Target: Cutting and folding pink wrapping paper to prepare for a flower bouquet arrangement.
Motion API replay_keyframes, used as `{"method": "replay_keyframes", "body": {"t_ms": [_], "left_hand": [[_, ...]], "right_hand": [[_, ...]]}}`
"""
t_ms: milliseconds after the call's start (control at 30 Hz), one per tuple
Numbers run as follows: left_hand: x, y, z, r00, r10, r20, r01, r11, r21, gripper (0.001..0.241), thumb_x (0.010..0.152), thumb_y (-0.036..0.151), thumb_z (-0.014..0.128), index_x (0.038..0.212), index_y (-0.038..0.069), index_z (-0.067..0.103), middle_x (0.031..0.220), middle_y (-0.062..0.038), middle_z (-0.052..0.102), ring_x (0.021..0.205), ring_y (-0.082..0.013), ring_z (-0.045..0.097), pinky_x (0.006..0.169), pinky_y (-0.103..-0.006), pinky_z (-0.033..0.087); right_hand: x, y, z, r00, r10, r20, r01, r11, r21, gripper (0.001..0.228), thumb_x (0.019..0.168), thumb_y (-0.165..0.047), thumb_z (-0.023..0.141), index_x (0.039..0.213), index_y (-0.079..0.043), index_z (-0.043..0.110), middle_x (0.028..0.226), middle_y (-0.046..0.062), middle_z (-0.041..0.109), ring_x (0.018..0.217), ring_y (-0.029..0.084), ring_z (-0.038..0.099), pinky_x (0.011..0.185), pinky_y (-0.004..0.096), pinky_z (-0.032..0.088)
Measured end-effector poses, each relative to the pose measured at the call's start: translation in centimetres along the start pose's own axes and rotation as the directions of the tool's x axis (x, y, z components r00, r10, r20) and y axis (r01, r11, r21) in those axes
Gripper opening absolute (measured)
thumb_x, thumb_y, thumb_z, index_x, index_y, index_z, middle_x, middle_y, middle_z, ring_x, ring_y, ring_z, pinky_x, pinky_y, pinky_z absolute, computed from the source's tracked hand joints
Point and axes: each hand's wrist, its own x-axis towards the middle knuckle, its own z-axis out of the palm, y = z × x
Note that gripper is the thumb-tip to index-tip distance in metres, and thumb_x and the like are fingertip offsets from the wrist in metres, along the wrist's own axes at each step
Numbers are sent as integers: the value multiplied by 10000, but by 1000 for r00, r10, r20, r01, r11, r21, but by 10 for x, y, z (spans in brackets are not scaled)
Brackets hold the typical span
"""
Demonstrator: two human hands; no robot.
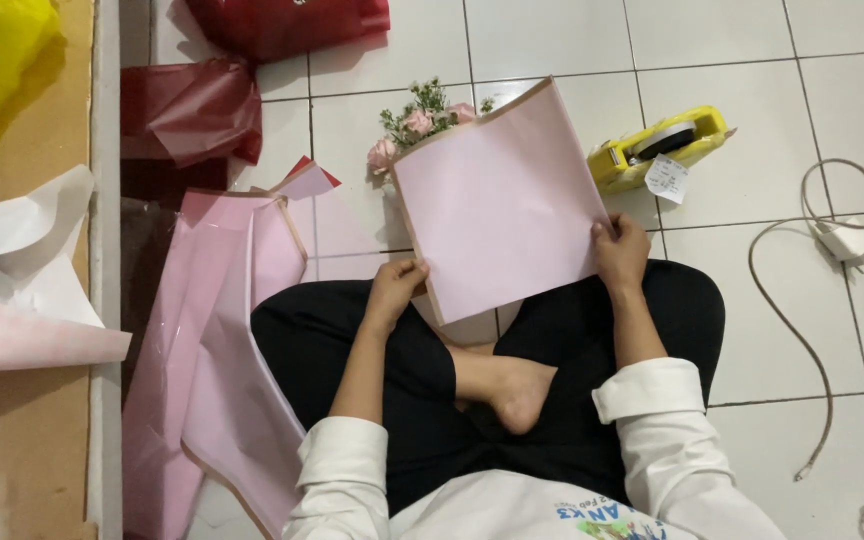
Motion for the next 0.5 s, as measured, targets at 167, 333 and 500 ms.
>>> {"method": "replay_keyframes", "body": {"t_ms": [167,333,500], "left_hand": [[-17,21,-3,998,21,55,-9,977,-215,257,886,190,827,936,-45,734,821,-138,694,786,-197,681,779,-370,617],[7,-11,9,984,170,61,-156,969,-191,273,848,219,878,813,21,694,729,-72,674,733,-135,658,732,-293,609],[-25,26,22,941,286,179,-264,955,-136,207,852,179,849,769,93,681,676,-17,674,715,-94,623,725,-268,554]], "right_hand": [[-50,-67,-23,916,-379,-129,364,923,-123,531,868,-4,718,1374,68,573,1168,302,610,1149,511,549,1007,584,427],[-102,-109,14,811,-567,146,529,816,231,518,901,-265,788,1361,-96,620,1251,167,652,1190,410,613,1023,536,482],[-161,-172,15,776,-414,476,290,904,314,915,820,-263,828,1580,-90,348,1403,335,557,1307,528,515,1064,613,468]]}}
